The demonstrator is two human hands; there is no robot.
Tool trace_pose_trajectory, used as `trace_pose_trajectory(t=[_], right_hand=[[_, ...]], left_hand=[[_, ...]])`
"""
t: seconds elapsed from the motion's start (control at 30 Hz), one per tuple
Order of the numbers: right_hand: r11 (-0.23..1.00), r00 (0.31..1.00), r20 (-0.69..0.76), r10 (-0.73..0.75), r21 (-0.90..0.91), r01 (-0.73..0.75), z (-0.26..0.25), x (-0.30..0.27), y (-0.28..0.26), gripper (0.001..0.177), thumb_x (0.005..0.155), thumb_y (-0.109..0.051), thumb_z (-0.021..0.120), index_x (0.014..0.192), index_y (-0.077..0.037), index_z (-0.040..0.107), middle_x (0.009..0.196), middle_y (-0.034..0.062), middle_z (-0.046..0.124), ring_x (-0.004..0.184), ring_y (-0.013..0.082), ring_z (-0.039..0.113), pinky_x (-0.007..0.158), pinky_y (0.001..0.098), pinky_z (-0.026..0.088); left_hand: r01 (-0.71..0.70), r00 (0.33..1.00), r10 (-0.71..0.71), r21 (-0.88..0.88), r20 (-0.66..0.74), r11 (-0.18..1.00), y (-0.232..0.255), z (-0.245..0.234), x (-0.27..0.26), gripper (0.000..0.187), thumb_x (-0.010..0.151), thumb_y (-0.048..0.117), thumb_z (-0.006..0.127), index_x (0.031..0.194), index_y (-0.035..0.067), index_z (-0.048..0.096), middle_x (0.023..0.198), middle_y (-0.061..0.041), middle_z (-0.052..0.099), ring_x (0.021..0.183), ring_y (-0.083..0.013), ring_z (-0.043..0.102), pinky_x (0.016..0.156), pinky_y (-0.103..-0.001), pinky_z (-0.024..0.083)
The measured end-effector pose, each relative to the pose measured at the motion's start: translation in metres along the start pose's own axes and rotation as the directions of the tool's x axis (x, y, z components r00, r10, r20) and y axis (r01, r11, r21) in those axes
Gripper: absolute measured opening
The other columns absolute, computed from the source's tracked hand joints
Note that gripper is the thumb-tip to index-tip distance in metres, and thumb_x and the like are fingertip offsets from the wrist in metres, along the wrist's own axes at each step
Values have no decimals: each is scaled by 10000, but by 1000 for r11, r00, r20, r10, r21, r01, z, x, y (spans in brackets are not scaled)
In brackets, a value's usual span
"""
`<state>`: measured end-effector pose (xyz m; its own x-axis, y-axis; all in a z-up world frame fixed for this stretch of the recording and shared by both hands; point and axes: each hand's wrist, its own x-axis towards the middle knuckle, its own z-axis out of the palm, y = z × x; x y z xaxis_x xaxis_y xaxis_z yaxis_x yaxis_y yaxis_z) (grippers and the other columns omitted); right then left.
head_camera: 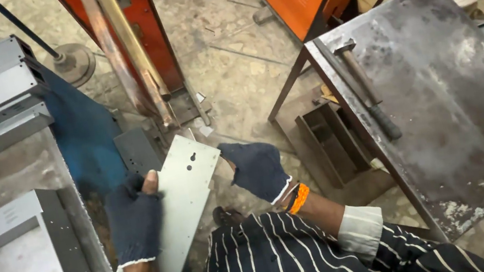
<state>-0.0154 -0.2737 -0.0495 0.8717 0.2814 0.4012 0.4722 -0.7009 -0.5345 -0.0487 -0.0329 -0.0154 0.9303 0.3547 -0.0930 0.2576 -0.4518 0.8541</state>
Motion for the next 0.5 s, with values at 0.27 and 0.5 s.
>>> trace_pose_trajectory(t=[0.27,0.5], right_hand=[[953,929,-216,300,105,-283,-49,-52,50,182,900,-167,701,1055,-89,758,882,136,742,789,305,729,709,395,562],[992,977,-211,32,128,-5,-92,-66,16,151,879,-148,718,1012,-87,757,1027,131,753,988,320,717,873,413,548]], left_hand=[[-22,998,16,98,61,995,12,37,-47,434,961,410,638,926,-14,723,655,-181,667,622,-229,657,636,-401,488],[-332,943,318,188,101,924,5,91,-70,479,968,434,636,1245,46,686,1018,-223,729,929,-415,694,756,-468,528]])
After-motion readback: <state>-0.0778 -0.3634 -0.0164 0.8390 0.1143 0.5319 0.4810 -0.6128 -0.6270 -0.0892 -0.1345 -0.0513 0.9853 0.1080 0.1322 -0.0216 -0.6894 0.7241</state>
